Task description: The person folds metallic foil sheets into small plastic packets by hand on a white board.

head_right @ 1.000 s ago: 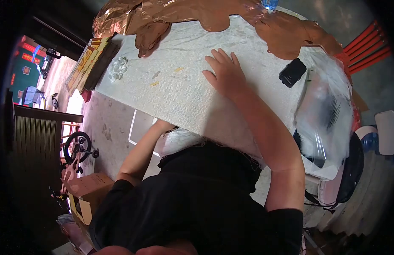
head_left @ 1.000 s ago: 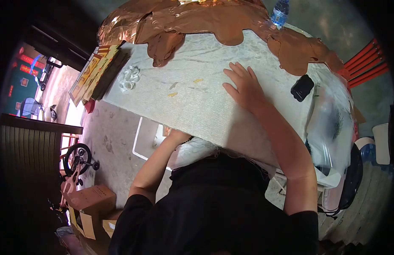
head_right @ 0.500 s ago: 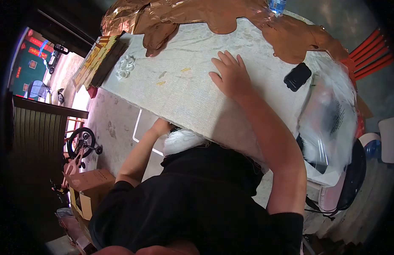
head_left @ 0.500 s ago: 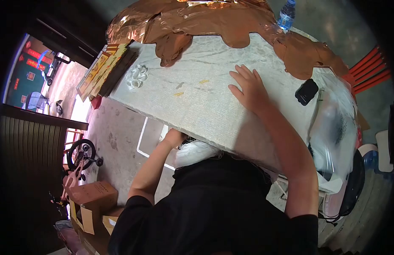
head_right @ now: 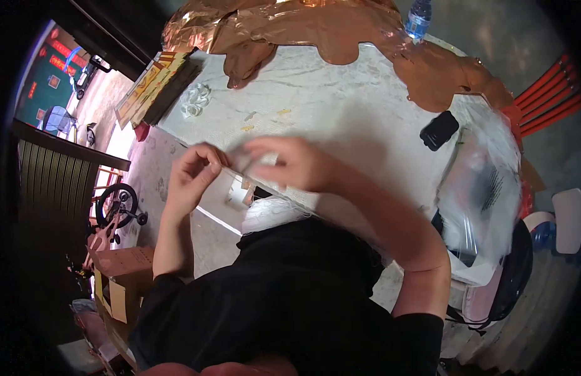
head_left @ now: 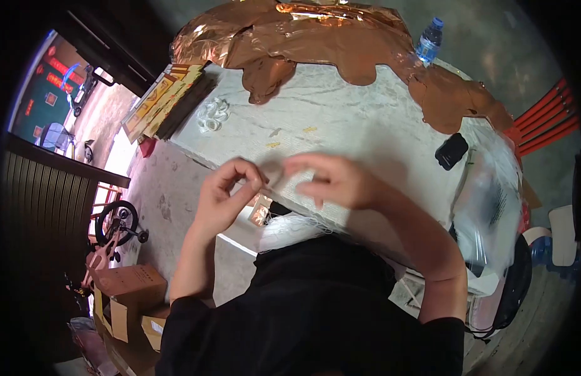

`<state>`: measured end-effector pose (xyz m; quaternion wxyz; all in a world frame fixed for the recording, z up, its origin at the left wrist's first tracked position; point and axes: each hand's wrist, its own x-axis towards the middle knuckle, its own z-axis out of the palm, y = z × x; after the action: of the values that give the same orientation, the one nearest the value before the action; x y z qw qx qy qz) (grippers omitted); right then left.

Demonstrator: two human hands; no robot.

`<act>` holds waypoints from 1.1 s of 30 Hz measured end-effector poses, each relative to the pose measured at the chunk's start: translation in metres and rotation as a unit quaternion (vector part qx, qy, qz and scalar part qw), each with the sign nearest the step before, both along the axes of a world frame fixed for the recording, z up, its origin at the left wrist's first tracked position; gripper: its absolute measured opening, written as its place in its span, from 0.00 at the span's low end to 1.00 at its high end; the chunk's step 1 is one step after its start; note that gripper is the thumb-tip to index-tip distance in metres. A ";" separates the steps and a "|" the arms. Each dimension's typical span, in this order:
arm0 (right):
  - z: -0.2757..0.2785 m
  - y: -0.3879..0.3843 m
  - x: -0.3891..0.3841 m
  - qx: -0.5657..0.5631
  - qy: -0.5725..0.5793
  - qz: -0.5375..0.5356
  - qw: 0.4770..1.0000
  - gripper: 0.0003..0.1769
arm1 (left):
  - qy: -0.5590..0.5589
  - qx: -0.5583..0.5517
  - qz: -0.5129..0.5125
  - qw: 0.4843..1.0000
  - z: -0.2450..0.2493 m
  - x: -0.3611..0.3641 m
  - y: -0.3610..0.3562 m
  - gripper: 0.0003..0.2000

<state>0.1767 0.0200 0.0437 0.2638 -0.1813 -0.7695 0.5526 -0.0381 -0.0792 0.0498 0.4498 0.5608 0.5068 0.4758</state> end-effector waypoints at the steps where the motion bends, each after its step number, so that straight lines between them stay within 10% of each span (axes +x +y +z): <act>1: 0.012 -0.008 -0.004 -0.111 -0.051 0.080 0.989 0.12 | -0.030 0.049 0.010 0.998 0.008 0.004 0.007 0.01; 6: 0.055 -0.007 -0.001 -0.174 -0.114 0.149 0.967 0.11 | -0.251 0.125 0.035 0.959 0.026 0.031 0.040 0.04; 9: 0.078 0.001 0.005 -0.099 0.047 0.010 0.994 0.14 | -0.385 0.024 -0.231 0.893 0.013 0.066 0.045 0.23; 10: 0.091 0.001 0.010 -0.115 0.036 -0.029 0.992 0.14 | -0.447 -0.055 -0.110 0.886 0.012 0.089 0.034 0.25; 13: 0.103 0.021 0.034 0.045 0.137 -0.125 0.982 0.12 | -0.390 -0.123 -0.312 0.858 0.022 0.074 0.029 0.21; 15: 0.116 0.024 0.059 0.012 0.202 -0.237 0.950 0.10 | -0.172 -0.091 -0.195 0.961 0.030 0.053 0.027 0.17; 18: 0.120 0.038 0.115 0.062 0.247 -0.244 0.936 0.10 | -0.209 0.014 -0.086 0.974 0.031 -0.006 0.031 0.15; 27: 0.131 -0.014 0.198 0.169 -0.129 -0.377 0.902 0.12 | -0.541 0.119 0.023 0.832 0.035 -0.167 -0.003 0.10; 33: 0.138 -0.033 0.178 0.160 -0.270 -0.228 0.922 0.08 | -0.588 0.106 0.024 0.802 0.033 -0.187 -0.016 0.08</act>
<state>0.3543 -0.0133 0.1822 0.1906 -0.4500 -0.8272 0.2773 -0.2256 -0.0950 0.0829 0.5875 0.2049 0.1051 0.7757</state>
